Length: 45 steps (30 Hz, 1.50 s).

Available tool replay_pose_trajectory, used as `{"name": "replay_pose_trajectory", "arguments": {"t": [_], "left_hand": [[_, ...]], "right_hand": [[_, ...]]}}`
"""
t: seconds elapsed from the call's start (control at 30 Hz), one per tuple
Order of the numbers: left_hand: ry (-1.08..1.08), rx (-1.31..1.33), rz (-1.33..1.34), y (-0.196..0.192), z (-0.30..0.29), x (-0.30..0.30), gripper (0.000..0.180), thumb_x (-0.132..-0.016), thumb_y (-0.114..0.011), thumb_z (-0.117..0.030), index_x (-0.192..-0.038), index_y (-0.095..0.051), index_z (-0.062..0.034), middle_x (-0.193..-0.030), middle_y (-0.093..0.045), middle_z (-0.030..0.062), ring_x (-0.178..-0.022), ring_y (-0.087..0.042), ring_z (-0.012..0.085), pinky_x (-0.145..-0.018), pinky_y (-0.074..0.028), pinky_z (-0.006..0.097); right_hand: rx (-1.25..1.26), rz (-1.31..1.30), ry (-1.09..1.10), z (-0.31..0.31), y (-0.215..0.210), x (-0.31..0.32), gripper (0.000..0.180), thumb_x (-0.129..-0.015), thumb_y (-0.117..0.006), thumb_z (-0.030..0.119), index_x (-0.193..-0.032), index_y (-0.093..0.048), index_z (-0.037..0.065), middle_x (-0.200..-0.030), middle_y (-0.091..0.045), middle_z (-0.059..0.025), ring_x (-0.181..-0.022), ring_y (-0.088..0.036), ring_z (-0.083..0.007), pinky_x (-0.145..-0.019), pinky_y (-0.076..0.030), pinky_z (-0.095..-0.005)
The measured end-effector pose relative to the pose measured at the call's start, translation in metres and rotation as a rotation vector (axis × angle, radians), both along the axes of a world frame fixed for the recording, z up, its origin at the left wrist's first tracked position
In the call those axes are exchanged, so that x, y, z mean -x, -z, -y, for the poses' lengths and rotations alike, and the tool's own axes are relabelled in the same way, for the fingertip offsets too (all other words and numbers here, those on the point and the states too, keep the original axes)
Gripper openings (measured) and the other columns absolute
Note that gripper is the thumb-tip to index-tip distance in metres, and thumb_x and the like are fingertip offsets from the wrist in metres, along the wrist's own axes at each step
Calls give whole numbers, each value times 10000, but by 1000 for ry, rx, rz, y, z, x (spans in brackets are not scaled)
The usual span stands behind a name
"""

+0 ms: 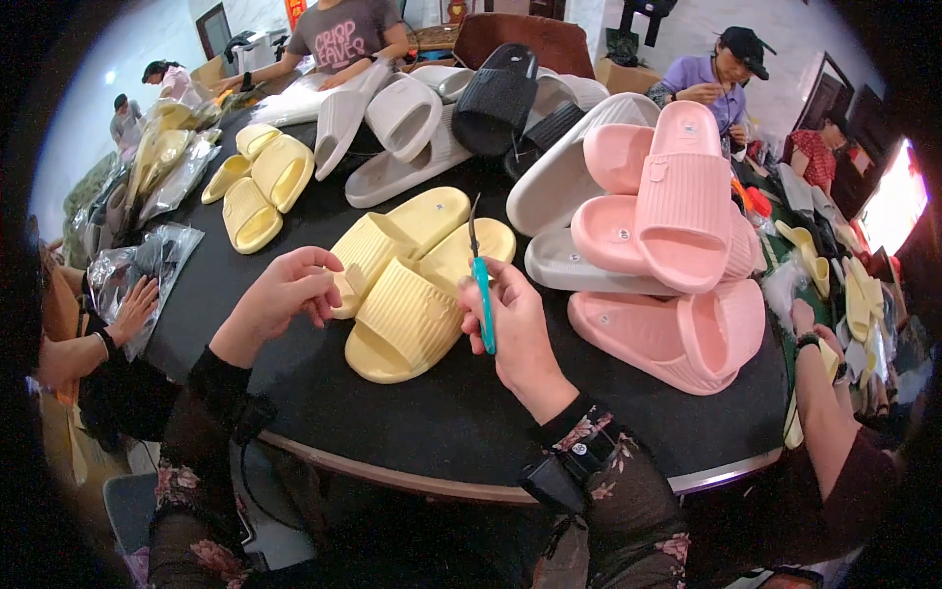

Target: Using scissors to trim excess threads and material from various colored plastic slides/sandals.

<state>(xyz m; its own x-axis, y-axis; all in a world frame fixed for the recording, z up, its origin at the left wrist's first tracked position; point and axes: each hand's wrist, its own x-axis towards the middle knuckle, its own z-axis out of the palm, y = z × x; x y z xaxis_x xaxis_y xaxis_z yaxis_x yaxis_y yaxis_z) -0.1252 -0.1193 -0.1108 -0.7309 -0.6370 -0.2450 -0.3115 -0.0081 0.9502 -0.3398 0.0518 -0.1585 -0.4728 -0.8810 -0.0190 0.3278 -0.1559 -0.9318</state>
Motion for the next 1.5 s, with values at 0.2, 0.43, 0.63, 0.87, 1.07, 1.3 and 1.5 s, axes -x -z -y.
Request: {"name": "replay_pose_trajectory", "arguments": {"t": [0.2, 0.43, 0.63, 0.87, 1.07, 1.3, 1.5], "left_hand": [[-88, 1112, -293, -25, -59, -5, 264, -762, -618, 31, -1023, -575, 15, -711, -549, 70, -598, -519, 136, -540, -440, 266], [151, 1886, -829, -50, -137, -36, 206, -909, -541, -391, -1032, -526, -226, -724, -444, 20, -608, -455, 188, -552, -496, 380], [-106, 1860, -667, -55, -162, -54, 235, -924, -529, -350, -996, -544, -127, -696, -429, 17, -614, -447, 185, -526, -462, 344], [261, 2052, -953, -73, -146, -40, 605, -973, -418, -192, -1429, -140, -475, -749, -437, 51, -557, -413, 171, -527, -516, 349], [-624, 1986, -1082, -54, -180, 10, 609, -970, -423, -195, -1433, -137, -469, -772, -462, 58, -574, -434, 179, -540, -511, 358], [406, 1819, -755, -86, -165, -57, 582, -976, -422, -234, -1439, -147, -453, -787, -470, 51, -611, -442, 181, -583, -510, 376], [154, 1766, -831, -68, -180, -47, 555, -974, -436, -256, -1443, -189, -421, -813, -481, 53, -618, -445, 184, -577, -502, 368]], "right_hand": [[-15, 7, -12, 0, 1, 2, 564, -819, -651, 168, -1257, -401, -85, -759, -539, -53, -557, -527, -76, -385, -391, -187], [-1, 11, -18, 0, -4, -1, 569, -822, -650, 164, -1265, -395, -85, -765, -544, -58, -561, -528, -81, -390, -392, -191], [-19, -24, -2, -1, 0, 1, 387, -846, -614, 165, -1167, -478, -3, -801, -549, -43, -580, -527, -70, -408, -405, -191], [-22, -31, 13, -4, 2, 6, 519, -831, -646, 173, -1232, -427, -74, -779, -551, -55, -570, -532, -73, -389, -394, -184], [5, -28, -33, 3, -2, -2, 512, -838, -638, 182, -1228, -427, -76, -797, -551, -53, -587, -527, -66, -399, -400, -177], [6, -46, -24, -2, 0, 3, 490, -850, -627, 187, -1220, -433, -67, -793, -554, -46, -581, -525, -62, -400, -404, -173], [6, -47, -28, -1, -2, 1, 475, -855, -627, 199, -1210, -442, -58, -781, -549, -43, -570, -520, -59, -399, -406, -176]]}}
